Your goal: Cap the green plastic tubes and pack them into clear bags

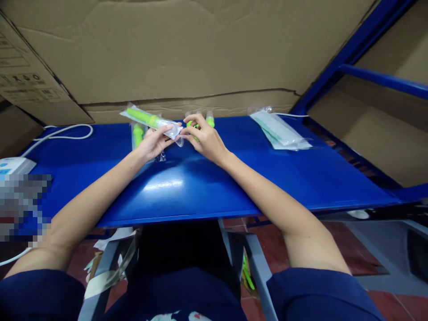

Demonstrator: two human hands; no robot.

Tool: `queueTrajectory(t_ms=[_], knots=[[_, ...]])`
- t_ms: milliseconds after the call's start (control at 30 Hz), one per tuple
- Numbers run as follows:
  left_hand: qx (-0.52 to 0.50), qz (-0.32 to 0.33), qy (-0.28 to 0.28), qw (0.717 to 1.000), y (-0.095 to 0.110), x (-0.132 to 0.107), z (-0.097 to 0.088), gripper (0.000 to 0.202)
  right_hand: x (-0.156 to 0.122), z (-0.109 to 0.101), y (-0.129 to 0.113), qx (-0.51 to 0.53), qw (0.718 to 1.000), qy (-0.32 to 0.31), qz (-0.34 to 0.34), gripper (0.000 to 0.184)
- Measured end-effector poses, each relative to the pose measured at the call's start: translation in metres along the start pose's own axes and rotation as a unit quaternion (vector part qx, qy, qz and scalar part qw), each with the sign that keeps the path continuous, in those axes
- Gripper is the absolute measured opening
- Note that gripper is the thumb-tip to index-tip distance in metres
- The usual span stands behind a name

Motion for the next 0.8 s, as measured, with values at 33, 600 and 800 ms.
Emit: queueTrajectory(t_ms=[33,600,800], knots=[[0.003,-0.001,0.0,1.0,0.0,0.0,0.0,0.018,0.0,0.0,0.0,-0.002,1.0,-0.003,0.002,0.031],[0.053,-0.029,-0.038,0.997,-0.004,-0.001,0.004,0.044,-0.001,0.006,0.0,-0.013,1.0,-0.028,0.0,0.035],[0.067,-0.019,-0.028,0.997,-0.005,0.0,0.001,0.056,0.0,0.01,-0.005,-0.04,0.998,-0.035,-0.025,0.038]])
Point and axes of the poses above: each hand's wrist, its own x-axis towards the middle knuckle, its own z-axis out of the palm, y = z × x, the point moved 8 cm from there along x, towards the middle knuckle, and after that the axes turned 13 degrees about -y, right-handed, at the moved point
